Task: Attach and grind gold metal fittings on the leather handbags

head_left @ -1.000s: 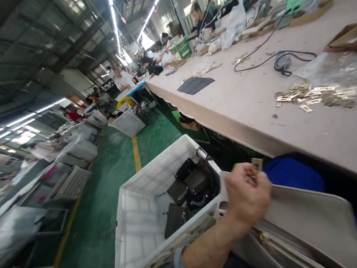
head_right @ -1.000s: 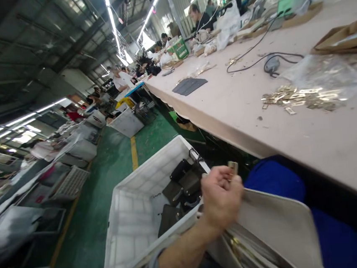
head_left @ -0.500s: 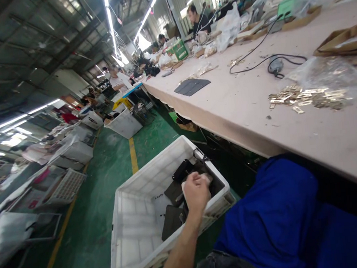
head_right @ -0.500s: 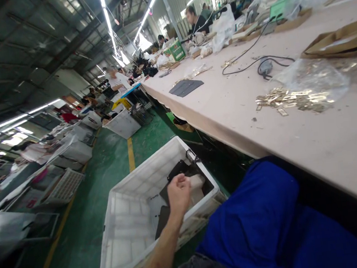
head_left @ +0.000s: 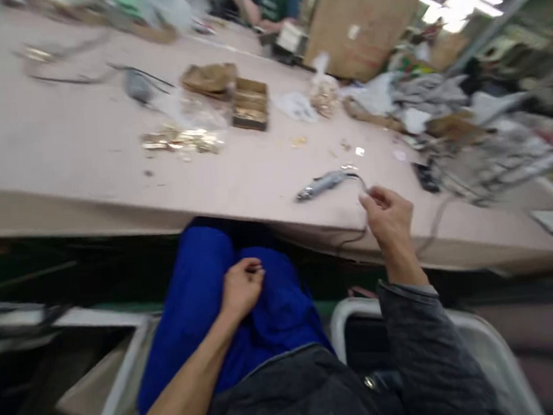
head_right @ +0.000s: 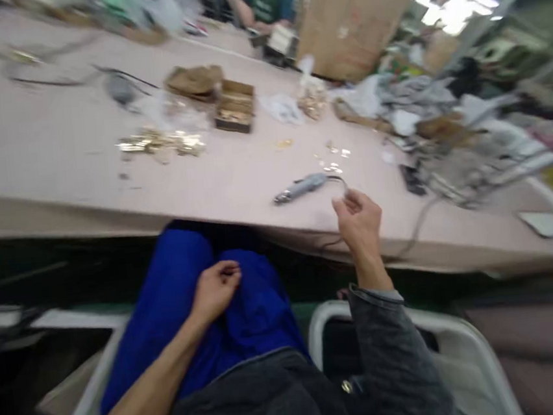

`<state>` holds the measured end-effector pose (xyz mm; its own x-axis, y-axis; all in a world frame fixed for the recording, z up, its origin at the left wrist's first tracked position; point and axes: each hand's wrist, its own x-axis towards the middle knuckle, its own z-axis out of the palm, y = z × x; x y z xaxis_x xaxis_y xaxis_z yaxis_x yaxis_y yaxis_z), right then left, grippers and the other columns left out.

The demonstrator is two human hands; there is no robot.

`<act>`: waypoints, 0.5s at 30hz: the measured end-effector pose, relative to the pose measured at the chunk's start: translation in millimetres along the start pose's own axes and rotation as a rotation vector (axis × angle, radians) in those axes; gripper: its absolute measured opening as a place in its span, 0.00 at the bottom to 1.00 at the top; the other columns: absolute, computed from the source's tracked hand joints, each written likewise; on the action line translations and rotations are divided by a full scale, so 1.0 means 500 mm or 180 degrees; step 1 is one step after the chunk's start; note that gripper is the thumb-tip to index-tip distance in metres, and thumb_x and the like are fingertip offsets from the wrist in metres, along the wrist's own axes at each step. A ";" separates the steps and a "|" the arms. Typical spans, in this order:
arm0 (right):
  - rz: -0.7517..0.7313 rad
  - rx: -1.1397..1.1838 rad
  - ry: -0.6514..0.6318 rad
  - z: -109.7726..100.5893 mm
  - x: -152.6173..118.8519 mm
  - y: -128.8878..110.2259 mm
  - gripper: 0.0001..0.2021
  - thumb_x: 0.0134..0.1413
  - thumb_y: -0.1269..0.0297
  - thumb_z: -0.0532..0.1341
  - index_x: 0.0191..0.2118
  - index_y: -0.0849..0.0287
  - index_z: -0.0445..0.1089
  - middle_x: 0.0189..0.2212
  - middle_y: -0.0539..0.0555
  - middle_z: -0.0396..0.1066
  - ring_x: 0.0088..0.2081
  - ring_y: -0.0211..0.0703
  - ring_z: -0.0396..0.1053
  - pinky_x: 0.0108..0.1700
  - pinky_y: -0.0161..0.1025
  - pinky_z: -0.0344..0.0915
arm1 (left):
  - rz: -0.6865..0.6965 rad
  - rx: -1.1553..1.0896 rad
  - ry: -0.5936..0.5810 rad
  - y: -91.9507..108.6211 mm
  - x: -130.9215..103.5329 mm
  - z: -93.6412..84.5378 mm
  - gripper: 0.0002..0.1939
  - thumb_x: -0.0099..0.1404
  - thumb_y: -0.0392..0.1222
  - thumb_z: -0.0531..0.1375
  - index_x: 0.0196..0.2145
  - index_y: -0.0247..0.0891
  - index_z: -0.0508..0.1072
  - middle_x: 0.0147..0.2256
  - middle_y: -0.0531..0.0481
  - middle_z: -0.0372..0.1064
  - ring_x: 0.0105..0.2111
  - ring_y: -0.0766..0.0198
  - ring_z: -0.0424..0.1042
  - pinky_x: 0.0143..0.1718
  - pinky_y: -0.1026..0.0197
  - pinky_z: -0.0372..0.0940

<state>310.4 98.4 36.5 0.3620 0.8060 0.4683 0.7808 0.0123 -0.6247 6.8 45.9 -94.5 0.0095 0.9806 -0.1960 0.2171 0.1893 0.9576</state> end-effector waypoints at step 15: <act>0.2665 -0.1961 -0.2221 -0.608 -0.491 0.358 0.29 0.56 0.50 0.67 0.58 0.65 0.73 0.39 0.63 0.79 0.39 0.55 0.77 0.46 0.47 0.70 | -0.0975 -0.0144 -0.0298 -0.010 0.031 0.072 0.03 0.59 0.37 0.69 0.32 0.37 0.80 0.23 0.62 0.76 0.24 0.66 0.75 0.30 0.65 0.69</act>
<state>515.9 -277.1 -0.4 0.6620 0.5764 -0.4791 0.6179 -0.7815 -0.0864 40.9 58.3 -110.0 0.0406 0.8691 -0.4930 0.1801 0.4790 0.8591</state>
